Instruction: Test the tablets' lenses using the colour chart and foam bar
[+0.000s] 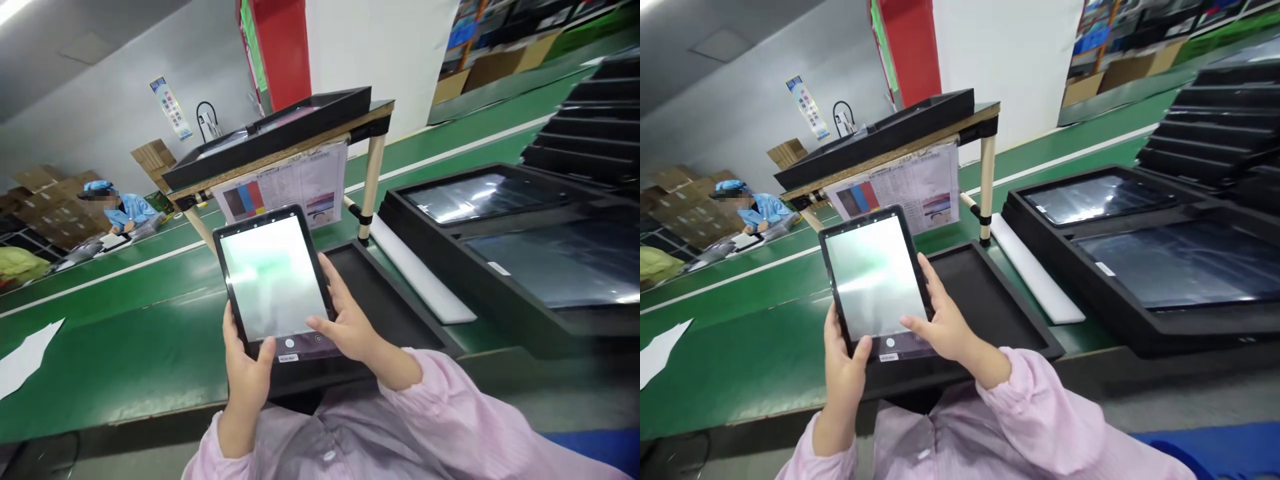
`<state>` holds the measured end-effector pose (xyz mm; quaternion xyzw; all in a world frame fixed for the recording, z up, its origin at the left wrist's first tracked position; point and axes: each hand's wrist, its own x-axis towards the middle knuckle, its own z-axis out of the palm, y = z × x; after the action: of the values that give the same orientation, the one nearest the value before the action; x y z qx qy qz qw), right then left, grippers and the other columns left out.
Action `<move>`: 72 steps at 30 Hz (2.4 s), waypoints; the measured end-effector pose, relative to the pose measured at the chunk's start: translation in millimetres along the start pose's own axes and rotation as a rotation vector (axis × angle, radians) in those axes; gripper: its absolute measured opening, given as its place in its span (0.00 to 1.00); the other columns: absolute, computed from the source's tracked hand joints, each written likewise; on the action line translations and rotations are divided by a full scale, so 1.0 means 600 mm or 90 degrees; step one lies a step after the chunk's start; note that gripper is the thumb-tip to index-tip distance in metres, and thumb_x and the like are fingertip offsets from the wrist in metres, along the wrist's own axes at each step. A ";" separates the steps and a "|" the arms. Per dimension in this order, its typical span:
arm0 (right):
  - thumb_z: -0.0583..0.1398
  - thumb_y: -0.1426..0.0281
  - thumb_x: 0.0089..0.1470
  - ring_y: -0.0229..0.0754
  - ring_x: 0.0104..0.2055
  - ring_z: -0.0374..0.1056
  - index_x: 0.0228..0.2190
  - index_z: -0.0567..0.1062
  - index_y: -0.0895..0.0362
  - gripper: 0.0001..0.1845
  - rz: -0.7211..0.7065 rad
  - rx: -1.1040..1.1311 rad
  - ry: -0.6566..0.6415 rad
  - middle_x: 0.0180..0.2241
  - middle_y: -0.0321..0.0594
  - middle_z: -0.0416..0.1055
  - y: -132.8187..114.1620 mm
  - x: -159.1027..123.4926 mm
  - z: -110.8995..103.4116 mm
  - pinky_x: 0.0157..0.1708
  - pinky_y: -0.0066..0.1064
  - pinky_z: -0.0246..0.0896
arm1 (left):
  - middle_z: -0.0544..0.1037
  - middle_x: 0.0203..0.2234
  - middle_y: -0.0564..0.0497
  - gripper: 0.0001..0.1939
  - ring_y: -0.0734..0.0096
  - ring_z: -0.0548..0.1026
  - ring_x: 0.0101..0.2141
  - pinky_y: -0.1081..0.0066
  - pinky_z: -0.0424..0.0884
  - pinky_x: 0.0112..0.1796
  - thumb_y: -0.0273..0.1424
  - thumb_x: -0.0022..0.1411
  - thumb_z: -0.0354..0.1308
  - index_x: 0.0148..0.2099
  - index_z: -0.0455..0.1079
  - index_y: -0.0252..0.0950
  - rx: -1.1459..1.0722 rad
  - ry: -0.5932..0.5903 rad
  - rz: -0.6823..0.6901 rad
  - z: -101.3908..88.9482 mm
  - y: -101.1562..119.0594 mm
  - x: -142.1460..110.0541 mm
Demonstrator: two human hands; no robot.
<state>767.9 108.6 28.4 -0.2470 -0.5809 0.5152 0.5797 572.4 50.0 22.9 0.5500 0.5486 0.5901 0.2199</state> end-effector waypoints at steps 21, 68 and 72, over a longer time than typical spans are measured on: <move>0.74 0.45 0.33 0.52 0.45 0.75 0.45 0.74 0.53 0.40 0.096 0.106 0.008 0.41 0.44 0.77 0.071 0.048 -0.069 0.47 0.44 0.72 | 0.50 0.67 0.23 0.63 0.39 0.54 0.68 0.45 0.62 0.62 0.45 0.49 0.71 0.72 0.33 0.31 0.313 0.037 0.090 0.073 -0.022 0.007; 0.51 0.48 0.65 0.51 0.72 0.45 0.71 0.37 0.44 0.43 -0.115 -0.328 -0.138 0.72 0.33 0.41 -0.030 0.071 -0.057 0.70 0.46 0.46 | 0.77 0.57 0.48 0.29 0.60 0.77 0.53 0.57 0.70 0.57 0.46 0.63 0.62 0.65 0.66 0.50 -0.528 -0.020 -0.335 0.000 -0.018 0.016; 0.48 0.49 0.67 0.55 0.70 0.48 0.71 0.38 0.42 0.39 -0.184 -0.445 -0.022 0.71 0.40 0.48 -0.012 0.057 -0.038 0.67 0.52 0.46 | 0.78 0.55 0.46 0.32 0.58 0.78 0.52 0.57 0.71 0.57 0.44 0.57 0.69 0.62 0.69 0.46 -0.505 0.047 -0.401 -0.013 -0.016 0.022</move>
<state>784.4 143.8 44.3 -0.3366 -0.7604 0.2027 0.5170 558.0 61.0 21.4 0.2103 0.4290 0.6772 0.5596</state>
